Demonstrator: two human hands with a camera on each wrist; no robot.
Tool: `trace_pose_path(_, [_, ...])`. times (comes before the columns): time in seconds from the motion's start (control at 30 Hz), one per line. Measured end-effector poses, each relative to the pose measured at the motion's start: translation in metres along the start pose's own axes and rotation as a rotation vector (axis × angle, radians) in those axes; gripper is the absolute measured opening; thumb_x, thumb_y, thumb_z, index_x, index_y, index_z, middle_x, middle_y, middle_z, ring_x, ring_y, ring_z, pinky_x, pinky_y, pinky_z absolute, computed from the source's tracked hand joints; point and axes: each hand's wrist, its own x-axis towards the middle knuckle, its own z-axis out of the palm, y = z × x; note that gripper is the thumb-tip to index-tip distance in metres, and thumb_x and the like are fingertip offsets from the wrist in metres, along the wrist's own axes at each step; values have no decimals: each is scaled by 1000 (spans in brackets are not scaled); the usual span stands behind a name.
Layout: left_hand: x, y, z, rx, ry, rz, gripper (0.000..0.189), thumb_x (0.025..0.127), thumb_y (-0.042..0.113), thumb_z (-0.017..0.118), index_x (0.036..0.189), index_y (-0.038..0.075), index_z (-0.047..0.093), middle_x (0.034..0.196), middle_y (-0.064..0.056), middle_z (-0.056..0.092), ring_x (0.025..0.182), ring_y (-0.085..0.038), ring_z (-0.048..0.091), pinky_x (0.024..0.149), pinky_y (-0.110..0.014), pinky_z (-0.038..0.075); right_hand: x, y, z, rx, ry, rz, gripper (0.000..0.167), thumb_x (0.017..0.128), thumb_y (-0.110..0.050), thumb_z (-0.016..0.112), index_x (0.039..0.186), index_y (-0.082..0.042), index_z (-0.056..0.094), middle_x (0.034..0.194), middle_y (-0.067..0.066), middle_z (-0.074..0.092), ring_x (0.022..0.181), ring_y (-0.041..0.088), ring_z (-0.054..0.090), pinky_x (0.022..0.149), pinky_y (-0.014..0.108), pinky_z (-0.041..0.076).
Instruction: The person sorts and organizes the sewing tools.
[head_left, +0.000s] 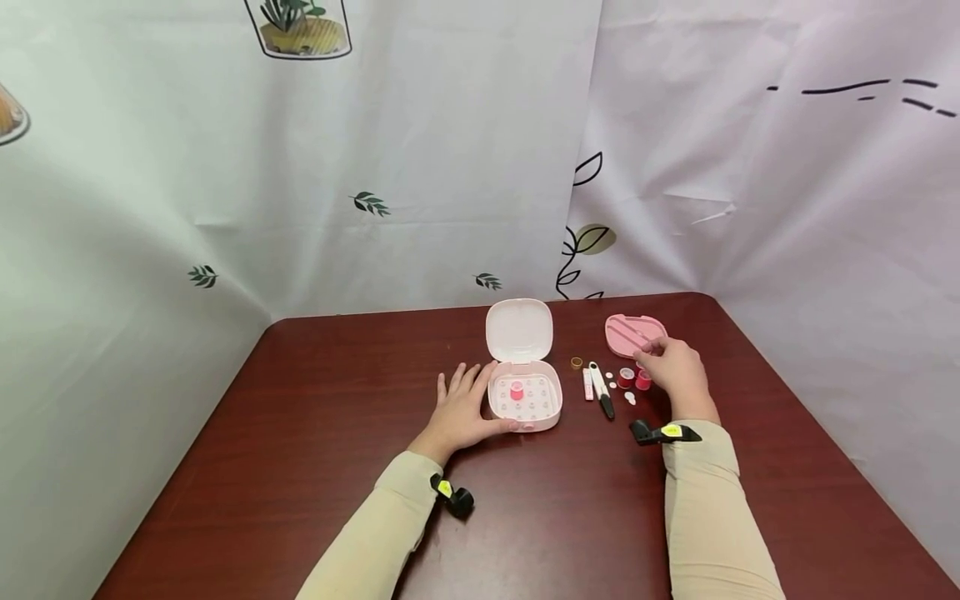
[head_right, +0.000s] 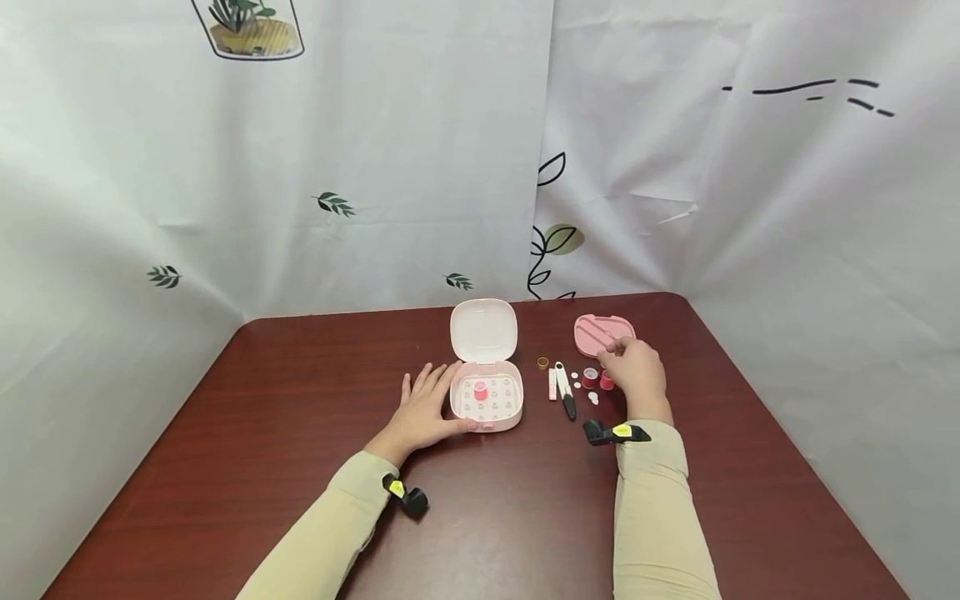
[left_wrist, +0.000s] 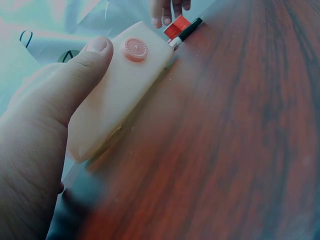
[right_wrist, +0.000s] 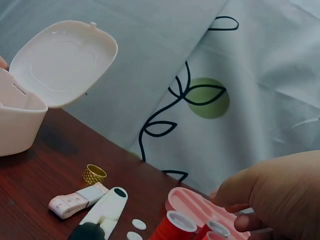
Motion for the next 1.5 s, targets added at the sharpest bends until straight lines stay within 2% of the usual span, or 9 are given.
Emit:
trace_pose_path(0.17, [0,-3,2,6,6,8,113,72,83,64,162,31,20,159,-12,36,153,-36,16,119,-65,2,0,1,3,-17,-44,25,41,95,-35,63,114,1,64,95,18,66,86,33,58,72,43,46])
trace_pose_path(0.33, [0,-2,1,9,6,8,114,72,84,64,162,30,20,159,-11,37,153,-35,16,119,-64,2,1,2,3,-47,-66,35,42,93,-36,65,114,1,64,99,21,67,89,36,58,73,46,47])
trace_pose_path(0.43, [0,-2,2,6,15,15,113,72,84,63,162,30,22,158,-10,38,152,-36,18,119,-65,3,1,3,3,-56,-72,43,41,92,-35,64,111,0,65,97,20,67,88,35,58,72,46,47])
trace_pose_path(0.67, [2,0,2,-1,16,19,113,72,83,64,162,29,23,158,-11,38,152,-37,18,118,-66,4,1,0,-1,-76,-60,72,36,92,-34,62,107,-2,66,85,13,65,82,31,58,66,42,46])
trace_pose_path(0.83, [2,0,1,-13,14,19,114,72,83,64,162,28,22,158,-12,37,152,-37,17,119,-65,2,-1,-9,-6,-73,-31,59,36,92,-33,59,109,-2,66,86,14,65,80,31,59,64,42,46])
trace_pose_path(1.07, [-2,-1,0,-4,-4,6,113,71,83,64,162,30,21,159,-12,36,152,-37,18,118,-65,3,-7,-29,-4,-91,-17,-4,35,91,-32,60,110,-4,68,96,17,70,84,35,61,69,49,49])
trace_pose_path(1.2, [-4,-1,1,-3,4,5,113,71,83,64,162,32,21,159,-12,37,152,-37,19,118,-65,4,-10,-43,0,-108,20,-77,25,88,-29,61,98,-9,72,84,8,70,78,32,62,67,48,48])
trace_pose_path(1.33, [-3,-2,2,-2,11,9,113,71,83,64,162,32,21,159,-12,36,152,-37,19,118,-65,4,-12,-56,5,-102,57,-169,16,84,-23,62,87,-12,72,67,-1,64,69,25,60,62,41,46])
trace_pose_path(1.5, [-2,-1,1,-5,2,6,113,71,84,64,162,33,19,160,-12,35,152,-36,18,119,-64,2,-13,-69,13,-102,58,-265,16,84,-19,60,87,-10,73,67,-1,64,62,20,57,59,35,46])
